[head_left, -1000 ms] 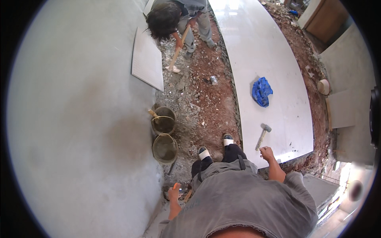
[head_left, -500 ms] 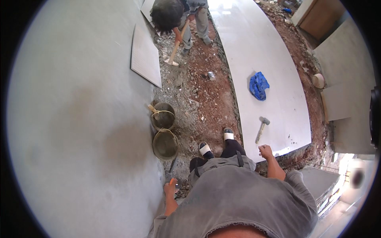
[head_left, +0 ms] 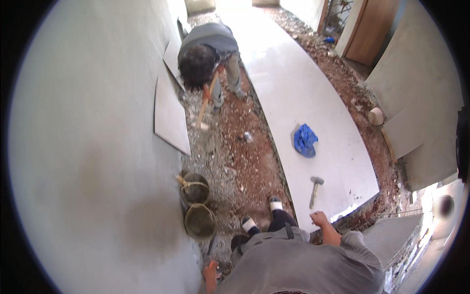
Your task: The person measures the floor with a tape measure, then uses a hammer to break up debris and level the surface. They also move buckets and a blue cloth to clear the workspace.
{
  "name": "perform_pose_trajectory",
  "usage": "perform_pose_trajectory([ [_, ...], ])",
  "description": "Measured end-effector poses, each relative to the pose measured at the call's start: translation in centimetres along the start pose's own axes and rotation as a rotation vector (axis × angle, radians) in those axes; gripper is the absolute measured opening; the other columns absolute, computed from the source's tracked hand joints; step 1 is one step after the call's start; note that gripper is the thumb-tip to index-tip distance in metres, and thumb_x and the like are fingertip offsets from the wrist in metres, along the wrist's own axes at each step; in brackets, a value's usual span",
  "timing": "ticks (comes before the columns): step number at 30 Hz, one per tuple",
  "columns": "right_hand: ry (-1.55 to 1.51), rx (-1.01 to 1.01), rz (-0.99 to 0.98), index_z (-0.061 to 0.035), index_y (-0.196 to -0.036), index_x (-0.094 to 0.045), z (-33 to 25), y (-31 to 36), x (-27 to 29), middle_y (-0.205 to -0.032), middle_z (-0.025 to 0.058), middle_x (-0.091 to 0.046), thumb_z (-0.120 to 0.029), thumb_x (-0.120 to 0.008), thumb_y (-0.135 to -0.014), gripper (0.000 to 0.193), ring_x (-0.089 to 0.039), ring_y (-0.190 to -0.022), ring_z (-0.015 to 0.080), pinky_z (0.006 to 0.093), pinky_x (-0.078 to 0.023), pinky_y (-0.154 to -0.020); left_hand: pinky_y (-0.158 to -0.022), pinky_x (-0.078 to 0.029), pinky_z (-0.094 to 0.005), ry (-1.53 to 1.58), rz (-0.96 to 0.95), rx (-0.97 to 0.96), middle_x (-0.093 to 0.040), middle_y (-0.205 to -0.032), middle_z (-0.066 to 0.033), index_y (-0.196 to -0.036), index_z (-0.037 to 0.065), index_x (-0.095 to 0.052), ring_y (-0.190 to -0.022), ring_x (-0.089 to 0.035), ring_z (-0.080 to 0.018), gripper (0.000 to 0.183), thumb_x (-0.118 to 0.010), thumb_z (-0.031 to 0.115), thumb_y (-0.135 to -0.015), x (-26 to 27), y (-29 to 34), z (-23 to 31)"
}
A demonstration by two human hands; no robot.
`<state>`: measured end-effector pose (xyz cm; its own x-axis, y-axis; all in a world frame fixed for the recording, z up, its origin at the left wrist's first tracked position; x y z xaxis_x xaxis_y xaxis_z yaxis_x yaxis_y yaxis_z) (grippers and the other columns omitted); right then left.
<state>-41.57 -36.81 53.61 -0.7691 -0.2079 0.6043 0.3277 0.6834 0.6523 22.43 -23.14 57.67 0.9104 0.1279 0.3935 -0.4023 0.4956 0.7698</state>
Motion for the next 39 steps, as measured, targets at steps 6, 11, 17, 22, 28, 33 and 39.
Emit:
perform_pose_trajectory([
  [6, -0.041, -0.087, 0.025, -0.0009, -0.09, -0.069, -1.9, 1.1, 0.3, -0.069, 0.014, -0.068, -0.037, -0.055, -0.081, 0.04, -0.068, -0.067, 0.0248, 0.0373, -0.052, -0.072, -0.044, -0.052, -0.0332, 0.061, 0.128, 0.144, -0.062, -0.072, -0.0117, -0.088, -0.007, -0.064, -0.054, -0.064, -0.0234, 0.046, -0.071, 0.037, -0.077, 0.3, -0.7, 1.8],
  [11, -0.033, 0.048, -0.002, 0.0071, -0.093, -0.064, -6.1, 0.2, 0.0, -0.078, 0.0136, -0.067, -0.03, -0.059, -0.083, 0.039, -0.067, -0.063, 0.0222, 0.0354, -0.053, -0.061, -0.046, -0.051, -0.0342, 0.228, 0.097, -0.103, -0.063, -0.074, -0.011, -0.09, -0.007, -0.064, -0.057, -0.062, -0.019, 0.046, -0.072, 0.036, -0.077, -1.2, -2.9, 7.5],
  [17, -0.021, 0.249, 0.046, 0.0065, -0.095, -0.065, -9.6, -1.4, -1.2, -0.079, 0.014, -0.066, -0.032, -0.058, -0.084, 0.041, -0.067, -0.065, 0.0215, 0.0348, -0.052, -0.063, -0.062, -0.047, -0.027, 0.164, 0.009, -0.343, -0.063, -0.076, -0.0079, -0.085, -0.003, -0.063, -0.068, -0.059, -0.0119, 0.043, -0.072, 0.039, -0.078, -4.2, -0.4, 17.2],
  [22, -0.204, 0.136, -0.058, 0.0044, -0.1, -0.063, -8.9, -0.5, -1.4, -0.08, 0.0101, -0.064, -0.034, -0.058, -0.084, 0.042, -0.065, -0.063, 0.0186, 0.0319, -0.049, -0.055, -0.063, -0.048, -0.0273, 0.144, -0.08, -0.332, -0.062, -0.078, -0.0052, -0.088, -0.002, -0.061, -0.072, -0.059, -0.0109, 0.038, -0.069, 0.035, -0.082, -6.0, 2.5, 20.7],
  [28, -0.241, 0.118, -0.088, 0.003, -0.103, -0.062, -9.6, 1.3, -1.5, -0.083, 0.0101, -0.064, -0.035, -0.059, -0.085, 0.043, -0.064, -0.064, 0.0172, 0.0288, -0.048, -0.052, -0.057, -0.051, -0.028, 0.257, -0.173, -0.35, -0.062, -0.078, -0.0059, -0.091, -0.001, -0.06, -0.067, -0.059, -0.0109, 0.041, -0.071, 0.037, -0.082, -7.5, 3.4, 21.6],
  [33, -0.188, 0.064, -0.116, 0.0025, -0.104, -0.062, -8.2, 0.6, -1.3, -0.083, 0.01, -0.064, -0.035, -0.059, -0.084, 0.042, -0.064, -0.064, 0.0175, 0.0288, -0.048, -0.052, -0.054, -0.05, -0.0272, 0.219, -0.091, -0.328, -0.062, -0.078, -0.0061, -0.091, -0.001, -0.059, -0.065, -0.059, -0.0108, 0.043, -0.07, 0.039, -0.083, -7.3, 2.7, 19.6],
  [39, -0.221, 0.074, -0.126, 0.0022, -0.103, -0.062, -6.6, -0.9, 0.7, -0.084, 0.0099, -0.064, -0.035, -0.059, -0.085, 0.041, -0.064, -0.063, 0.0175, 0.0295, -0.047, -0.052, -0.052, -0.049, -0.027, 0.307, -0.068, -0.207, -0.062, -0.077, -0.0063, -0.092, -0.002, -0.059, -0.062, -0.058, -0.0106, 0.043, -0.067, 0.04, -0.085, -8.8, 2.2, 17.5],
])
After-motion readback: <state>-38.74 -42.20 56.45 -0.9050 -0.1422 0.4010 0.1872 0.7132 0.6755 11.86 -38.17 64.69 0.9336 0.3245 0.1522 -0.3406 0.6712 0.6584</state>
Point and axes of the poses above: each hand's wrist, its own y-axis away from the middle knuckle, its own x-axis out of the back of the hand, z = x × y, the point moved 8 cm from there along -y, towards the middle knuckle
